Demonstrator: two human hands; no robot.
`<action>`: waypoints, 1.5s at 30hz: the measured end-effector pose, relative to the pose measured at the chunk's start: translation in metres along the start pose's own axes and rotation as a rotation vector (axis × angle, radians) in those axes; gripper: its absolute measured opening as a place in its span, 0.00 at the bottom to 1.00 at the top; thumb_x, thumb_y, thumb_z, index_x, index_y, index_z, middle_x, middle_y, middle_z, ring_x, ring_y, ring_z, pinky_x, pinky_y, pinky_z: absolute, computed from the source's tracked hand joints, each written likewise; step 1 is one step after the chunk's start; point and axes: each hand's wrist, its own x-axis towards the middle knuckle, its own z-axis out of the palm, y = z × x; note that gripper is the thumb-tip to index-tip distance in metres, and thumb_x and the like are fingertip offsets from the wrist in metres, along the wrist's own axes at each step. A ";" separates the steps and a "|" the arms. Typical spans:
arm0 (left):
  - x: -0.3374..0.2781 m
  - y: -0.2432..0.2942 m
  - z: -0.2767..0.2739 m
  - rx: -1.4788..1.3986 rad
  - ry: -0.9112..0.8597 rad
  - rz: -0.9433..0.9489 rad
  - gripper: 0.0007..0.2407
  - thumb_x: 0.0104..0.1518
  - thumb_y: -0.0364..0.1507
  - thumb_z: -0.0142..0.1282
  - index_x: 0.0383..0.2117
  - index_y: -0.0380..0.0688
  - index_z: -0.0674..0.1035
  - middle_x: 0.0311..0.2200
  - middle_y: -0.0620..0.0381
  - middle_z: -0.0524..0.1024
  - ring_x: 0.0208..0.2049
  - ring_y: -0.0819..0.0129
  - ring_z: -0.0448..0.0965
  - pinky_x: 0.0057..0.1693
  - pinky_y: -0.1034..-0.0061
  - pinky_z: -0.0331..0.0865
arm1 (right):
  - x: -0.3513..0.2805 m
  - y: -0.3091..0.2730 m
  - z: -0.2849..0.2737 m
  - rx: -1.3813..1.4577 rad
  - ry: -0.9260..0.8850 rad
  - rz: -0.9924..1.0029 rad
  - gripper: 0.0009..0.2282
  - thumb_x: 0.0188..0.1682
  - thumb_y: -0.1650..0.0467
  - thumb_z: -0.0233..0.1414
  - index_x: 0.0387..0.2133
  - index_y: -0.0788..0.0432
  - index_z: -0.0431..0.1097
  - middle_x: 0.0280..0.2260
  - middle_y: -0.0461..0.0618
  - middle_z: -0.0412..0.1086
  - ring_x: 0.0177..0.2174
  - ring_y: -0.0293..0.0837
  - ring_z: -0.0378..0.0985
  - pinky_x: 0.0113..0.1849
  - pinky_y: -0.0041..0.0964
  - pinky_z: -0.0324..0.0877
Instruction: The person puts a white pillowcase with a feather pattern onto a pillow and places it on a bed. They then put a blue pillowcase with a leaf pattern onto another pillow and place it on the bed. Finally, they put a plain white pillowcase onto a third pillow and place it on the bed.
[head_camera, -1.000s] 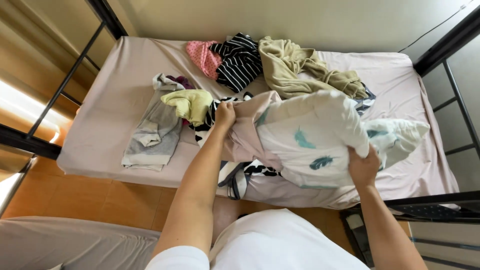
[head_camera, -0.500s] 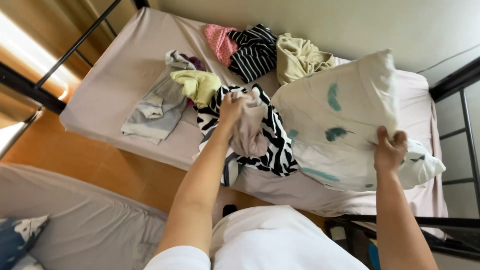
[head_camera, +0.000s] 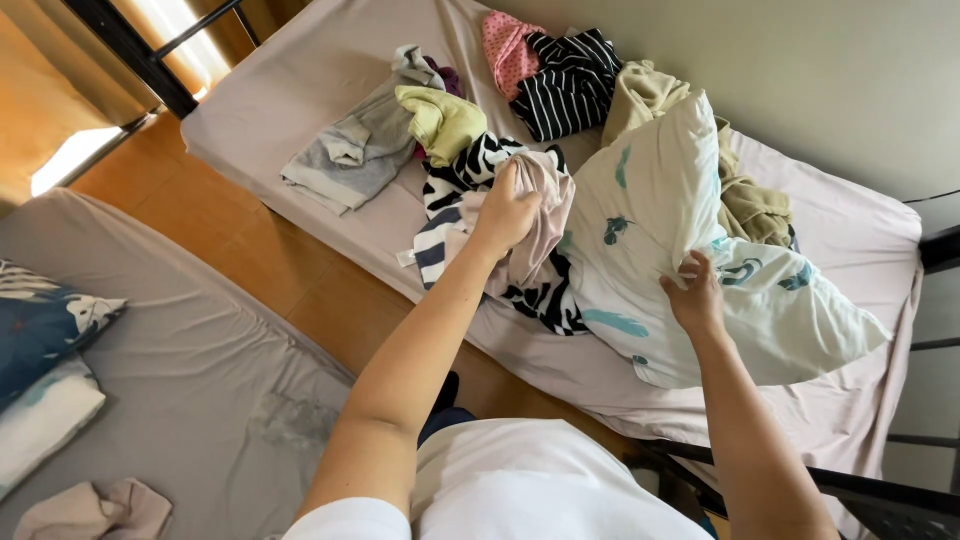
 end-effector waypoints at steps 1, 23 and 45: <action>-0.012 0.021 -0.001 -0.003 0.008 -0.007 0.30 0.57 0.27 0.55 0.67 0.31 0.58 0.64 0.34 0.65 0.65 0.47 0.67 0.69 0.64 0.61 | -0.003 0.001 0.001 -0.005 -0.008 -0.005 0.32 0.46 0.66 0.62 0.64 0.58 0.56 0.51 0.58 0.70 0.52 0.56 0.73 0.53 0.46 0.67; -0.132 -0.049 0.068 0.281 -0.352 -0.159 0.18 0.59 0.39 0.58 0.51 0.43 0.79 0.46 0.45 0.82 0.45 0.58 0.83 0.53 0.67 0.75 | -0.030 -0.067 0.045 1.571 -0.566 0.373 0.15 0.63 0.63 0.40 0.51 0.59 0.68 0.48 0.53 0.74 0.48 0.50 0.77 0.52 0.48 0.73; -0.103 -0.062 0.086 0.303 -0.496 -0.122 0.17 0.58 0.30 0.57 0.54 0.44 0.75 0.39 0.46 0.81 0.38 0.57 0.82 0.48 0.66 0.75 | -0.021 -0.087 -0.003 1.682 -0.558 0.397 0.17 0.61 0.60 0.43 0.54 0.58 0.68 0.51 0.53 0.74 0.52 0.51 0.76 0.54 0.50 0.73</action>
